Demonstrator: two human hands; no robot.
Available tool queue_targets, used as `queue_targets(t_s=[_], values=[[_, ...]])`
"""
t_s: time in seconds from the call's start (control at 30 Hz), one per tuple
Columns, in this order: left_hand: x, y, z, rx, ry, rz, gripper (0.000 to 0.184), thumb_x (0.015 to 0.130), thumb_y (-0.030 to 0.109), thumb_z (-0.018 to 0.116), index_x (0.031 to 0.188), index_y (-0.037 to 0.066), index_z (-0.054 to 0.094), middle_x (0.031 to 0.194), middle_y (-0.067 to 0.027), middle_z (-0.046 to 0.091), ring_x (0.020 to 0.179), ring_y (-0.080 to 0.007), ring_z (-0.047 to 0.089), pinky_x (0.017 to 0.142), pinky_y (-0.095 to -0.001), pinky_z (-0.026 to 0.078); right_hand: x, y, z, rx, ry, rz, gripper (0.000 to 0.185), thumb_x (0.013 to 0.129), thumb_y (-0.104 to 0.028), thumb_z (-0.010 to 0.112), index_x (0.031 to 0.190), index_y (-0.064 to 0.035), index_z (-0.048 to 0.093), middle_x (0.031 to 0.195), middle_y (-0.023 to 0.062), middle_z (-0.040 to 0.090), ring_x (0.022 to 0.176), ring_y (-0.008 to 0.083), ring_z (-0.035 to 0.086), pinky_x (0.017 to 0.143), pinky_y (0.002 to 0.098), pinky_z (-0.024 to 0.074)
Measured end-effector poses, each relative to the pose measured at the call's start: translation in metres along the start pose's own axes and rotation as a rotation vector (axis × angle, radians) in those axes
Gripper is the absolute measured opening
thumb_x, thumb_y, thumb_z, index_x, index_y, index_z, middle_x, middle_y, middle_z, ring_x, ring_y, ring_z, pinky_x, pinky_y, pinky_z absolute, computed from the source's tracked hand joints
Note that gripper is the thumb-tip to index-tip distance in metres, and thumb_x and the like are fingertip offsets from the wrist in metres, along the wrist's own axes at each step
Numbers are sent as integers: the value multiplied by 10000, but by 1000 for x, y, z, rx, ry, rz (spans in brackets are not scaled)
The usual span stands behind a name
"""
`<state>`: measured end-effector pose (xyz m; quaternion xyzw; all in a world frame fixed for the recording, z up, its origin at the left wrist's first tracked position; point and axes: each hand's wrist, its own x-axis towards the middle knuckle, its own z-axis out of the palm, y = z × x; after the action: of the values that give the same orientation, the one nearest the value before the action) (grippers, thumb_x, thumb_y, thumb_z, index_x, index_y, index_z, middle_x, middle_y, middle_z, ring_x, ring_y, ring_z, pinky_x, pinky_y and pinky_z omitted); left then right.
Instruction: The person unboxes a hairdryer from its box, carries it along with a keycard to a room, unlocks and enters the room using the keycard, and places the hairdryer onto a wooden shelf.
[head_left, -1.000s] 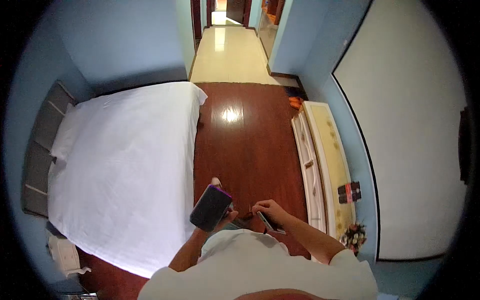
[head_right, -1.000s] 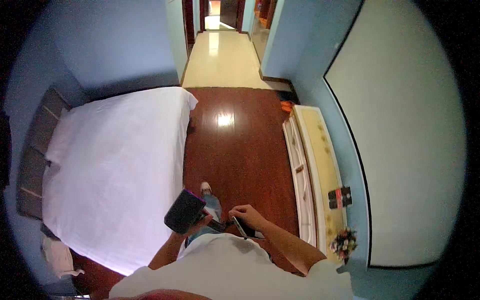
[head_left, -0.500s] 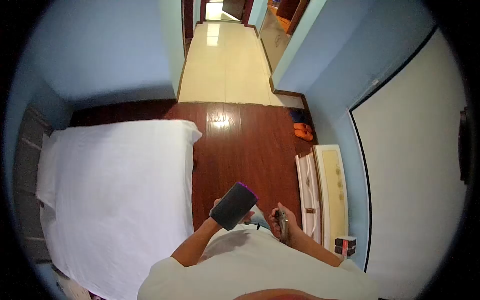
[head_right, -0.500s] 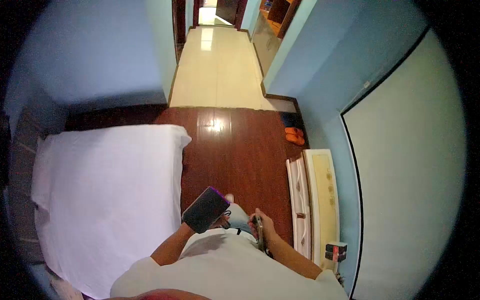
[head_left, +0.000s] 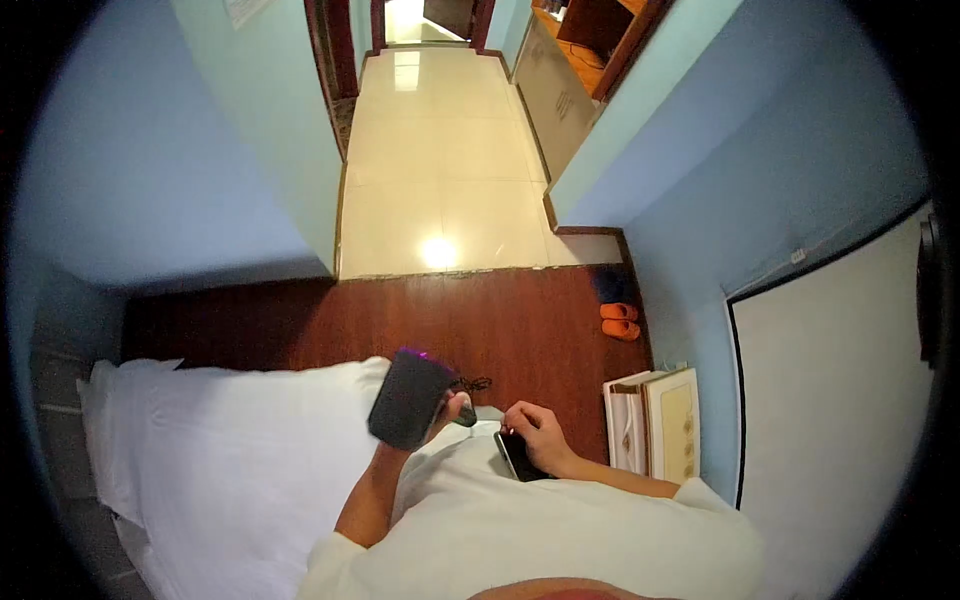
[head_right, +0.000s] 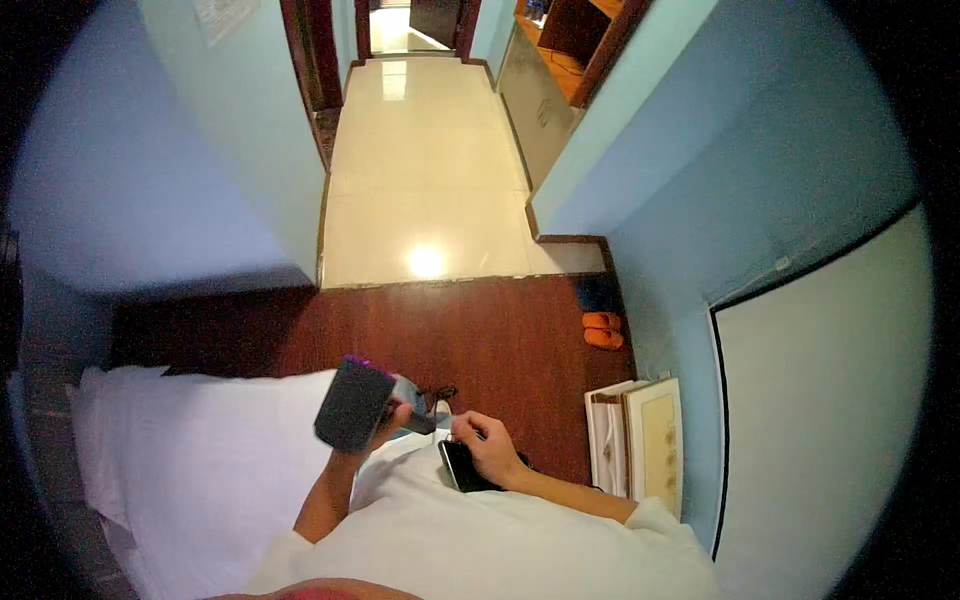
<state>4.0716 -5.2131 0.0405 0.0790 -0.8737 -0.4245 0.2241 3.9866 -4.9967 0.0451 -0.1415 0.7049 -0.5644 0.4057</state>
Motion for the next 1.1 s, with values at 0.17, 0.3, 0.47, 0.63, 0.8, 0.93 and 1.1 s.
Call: queue_targets(t_s=[0.17, 0.3, 0.47, 0.63, 0.8, 0.93, 1.1], values=[[115, -128, -6, -354, 19, -473, 144, 773, 186, 762, 760, 79, 668, 683, -2, 619, 632, -109, 573, 604, -292, 459, 169, -64, -13, -90, -102, 7, 305, 938, -309, 559, 889, -9, 587, 803, 23, 583, 778, 99, 504, 714, 281, 428], [260, -212, -24, -395, 95, -271, 111, 784, 103, 752, 746, 86, 649, 636, 6, 597, 575, -80, 542, 544, -254, 425, 298, -129, -17, -75, 48, -98, 284, 931, -291, 554, 902, -11, 592, 798, 33, 587, 775, 113, 526, 721, 278, 428], [416, -272, -56, -465, -68, -312, 130, 787, 138, 769, 764, 78, 655, 678, 8, 621, 605, -87, 564, 573, -257, 453, 418, -192, -5, -37, 215, -37, 351, 947, -289, 547, 823, 30, 622, 748, 35, 606, 758, 100, 525, 723, 278, 436], [559, -325, -77, -455, -209, -192, 141, 796, 150, 765, 785, 71, 648, 696, 5, 630, 620, -86, 578, 590, -250, 466, 538, -254, -18, -34, 237, 57, 344, 946, -292, 574, 864, 36, 633, 699, 7, 542, 719, 77, 446, 658, 273, 400], [675, -399, -72, -372, -199, -196, 153, 795, 146, 765, 778, 65, 636, 686, 6, 622, 606, -90, 570, 577, -246, 457, 681, -290, -39, -25, 164, 98, 363, 950, -313, 573, 885, 38, 642, 666, 0, 521, 682, 68, 435, 612, 271, 389], [770, -450, -82, -245, -195, -155, 140, 800, 136, 760, 763, 62, 647, 672, -1, 627, 583, -109, 570, 555, -272, 447, 806, -321, -57, -41, 166, -13, 378, 949, -332, 573, 878, 32, 644, 645, 28, 521, 651, 80, 432, 595, 285, 393], [900, -489, -107, -261, -120, -247, 130, 813, 107, 734, 879, 40, 644, 775, -26, 651, 673, -119, 599, 616, -258, 470, 941, -416, -88, -41, 14, -44, 348, 943, -339, 577, 912, 1, 644, 746, 118, 621, 723, 150, 557, 681, 304, 444]])
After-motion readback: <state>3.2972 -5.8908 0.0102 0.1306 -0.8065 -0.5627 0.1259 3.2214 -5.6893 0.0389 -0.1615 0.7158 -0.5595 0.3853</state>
